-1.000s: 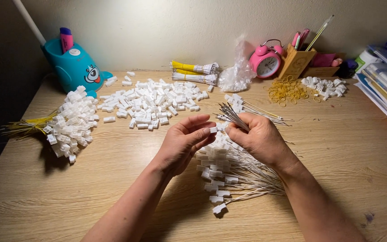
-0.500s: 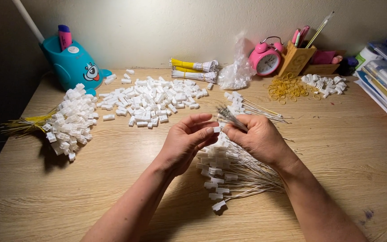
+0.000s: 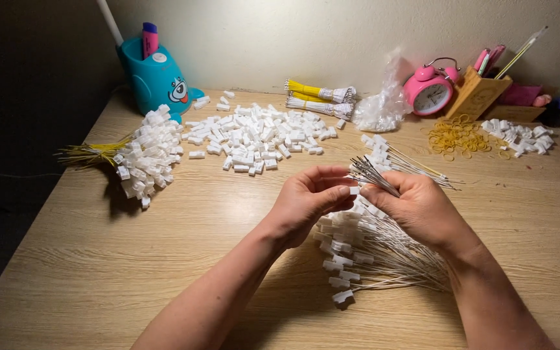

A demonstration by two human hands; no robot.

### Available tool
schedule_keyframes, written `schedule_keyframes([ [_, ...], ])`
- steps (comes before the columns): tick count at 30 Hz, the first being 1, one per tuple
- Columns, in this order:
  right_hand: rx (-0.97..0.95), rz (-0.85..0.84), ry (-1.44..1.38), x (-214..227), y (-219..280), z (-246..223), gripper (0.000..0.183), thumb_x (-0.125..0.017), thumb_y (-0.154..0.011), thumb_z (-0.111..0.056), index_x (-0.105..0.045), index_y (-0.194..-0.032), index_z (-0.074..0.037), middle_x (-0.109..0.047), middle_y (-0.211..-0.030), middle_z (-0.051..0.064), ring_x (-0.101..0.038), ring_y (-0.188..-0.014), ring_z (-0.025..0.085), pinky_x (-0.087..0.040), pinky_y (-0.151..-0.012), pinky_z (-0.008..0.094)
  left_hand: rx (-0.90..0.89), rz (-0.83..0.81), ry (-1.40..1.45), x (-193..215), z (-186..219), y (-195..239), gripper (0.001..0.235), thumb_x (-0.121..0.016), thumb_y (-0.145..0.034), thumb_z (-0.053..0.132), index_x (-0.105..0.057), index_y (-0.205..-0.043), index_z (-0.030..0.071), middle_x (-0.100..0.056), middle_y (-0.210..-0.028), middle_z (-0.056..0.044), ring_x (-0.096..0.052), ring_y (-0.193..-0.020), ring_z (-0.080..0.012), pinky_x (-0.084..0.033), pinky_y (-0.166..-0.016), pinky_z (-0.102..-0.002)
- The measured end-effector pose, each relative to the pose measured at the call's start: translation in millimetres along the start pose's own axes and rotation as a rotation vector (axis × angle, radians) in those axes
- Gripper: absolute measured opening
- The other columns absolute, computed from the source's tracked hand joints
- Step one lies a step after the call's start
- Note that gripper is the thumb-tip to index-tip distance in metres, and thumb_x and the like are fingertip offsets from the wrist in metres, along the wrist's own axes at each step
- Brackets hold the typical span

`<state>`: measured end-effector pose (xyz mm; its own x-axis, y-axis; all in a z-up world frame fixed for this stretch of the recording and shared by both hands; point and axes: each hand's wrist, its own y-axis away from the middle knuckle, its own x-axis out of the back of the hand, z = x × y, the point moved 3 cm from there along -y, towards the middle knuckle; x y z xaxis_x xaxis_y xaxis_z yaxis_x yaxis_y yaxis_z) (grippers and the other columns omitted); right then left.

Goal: The person repeatedly picks up small white plastic connectors and thin metal wires from a wooden desk. They insert the wires into the connectors by hand, then place the assembled units into a growing pile on the right side of the workspace.

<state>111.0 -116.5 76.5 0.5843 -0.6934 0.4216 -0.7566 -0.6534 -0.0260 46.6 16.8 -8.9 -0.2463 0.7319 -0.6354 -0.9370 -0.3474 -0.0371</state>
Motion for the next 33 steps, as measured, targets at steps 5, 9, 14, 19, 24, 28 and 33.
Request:
schedule_keyframes([
  [5, -0.143, 0.040, 0.026, 32, 4, -9, 0.019, -0.055, -0.097, -0.015, -0.067, -0.092, 0.000, -0.066, -0.085, 0.013, -0.054, -0.079, 0.018, -0.044, -0.076, 0.028, -0.113, -0.102, -0.423, -9, 12, 5, 0.029, -0.069, -0.084, -0.004, -0.066, -0.112, 0.003, -0.072, -0.103, -0.015, -0.071, -0.092, -0.0187, -0.061, -0.085, -0.031],
  [9, 0.081, 0.315, 0.181, 81, 4, -1, 0.020, -0.049, -0.110, -0.015, -0.063, -0.107, -0.001, -0.065, -0.085, 0.015, -0.065, -0.077, 0.024, -0.057, -0.074, 0.035, -0.463, -0.097, -1.153, -18, 16, 15, 0.021, -0.074, -0.083, 0.014, -0.072, -0.103, 0.020, -0.077, -0.093, 0.000, -0.057, -0.081, -0.0195, -0.046, -0.069, -0.034],
  [14, 0.299, 0.440, -0.044, 109, -3, 18, 0.032, -0.038, -0.119, -0.035, -0.047, -0.113, -0.005, -0.032, -0.064, 0.001, -0.025, -0.049, 0.007, -0.018, -0.044, 0.022, -0.482, -0.066, -1.390, -16, 25, 15, 0.019, -0.071, -0.082, 0.031, -0.072, -0.101, 0.027, -0.073, -0.098, 0.006, -0.049, -0.088, -0.0198, -0.036, -0.071, -0.037],
  [19, 0.318, 0.449, -0.114, 89, 12, -7, 0.023, -0.035, -0.120, -0.024, -0.039, -0.107, -0.006, -0.035, -0.065, 0.004, -0.025, -0.046, 0.009, -0.018, -0.041, 0.024, -0.565, 0.041, -1.616, 16, 52, -17, 0.019, -0.067, -0.087, 0.027, -0.072, -0.105, 0.027, -0.072, -0.105, 0.005, -0.055, -0.101, -0.0213, -0.039, -0.082, -0.038],
  [24, 0.190, 0.176, -0.263, 70, 12, -11, 0.020, -0.048, -0.107, -0.018, -0.051, -0.091, -0.008, -0.040, -0.066, -0.001, -0.035, -0.054, 0.008, -0.029, -0.042, 0.021, -0.350, 0.104, -2.155, 53, 78, -54, 0.016, -0.069, -0.085, 0.026, -0.077, -0.099, 0.027, -0.061, -0.089, -0.005, -0.050, -0.093, -0.0287, -0.033, -0.082, -0.046],
  [28, 0.141, 0.185, -0.190, 63, 7, -8, 0.023, -0.050, -0.105, -0.024, -0.056, -0.094, -0.005, -0.044, -0.064, 0.000, -0.037, -0.051, 0.010, -0.030, -0.044, 0.023, -0.403, 0.078, -2.175, 75, 64, -73, 0.011, -0.065, -0.086, 0.030, -0.075, -0.083, 0.032, -0.052, -0.086, -0.003, -0.045, -0.090, -0.0287, -0.030, -0.080, -0.046],
  [33, 0.091, 0.173, -0.200, 64, 6, -6, 0.025, -0.053, -0.101, -0.029, -0.058, -0.095, -0.006, -0.044, -0.064, -0.001, -0.036, -0.052, 0.009, -0.027, -0.045, 0.022, -0.514, 0.133, -2.167, 84, 57, -85, 0.018, -0.061, -0.078, 0.023, -0.073, -0.065, 0.025, -0.050, -0.078, -0.001, -0.043, -0.085, -0.0266, -0.028, -0.081, -0.045],
])
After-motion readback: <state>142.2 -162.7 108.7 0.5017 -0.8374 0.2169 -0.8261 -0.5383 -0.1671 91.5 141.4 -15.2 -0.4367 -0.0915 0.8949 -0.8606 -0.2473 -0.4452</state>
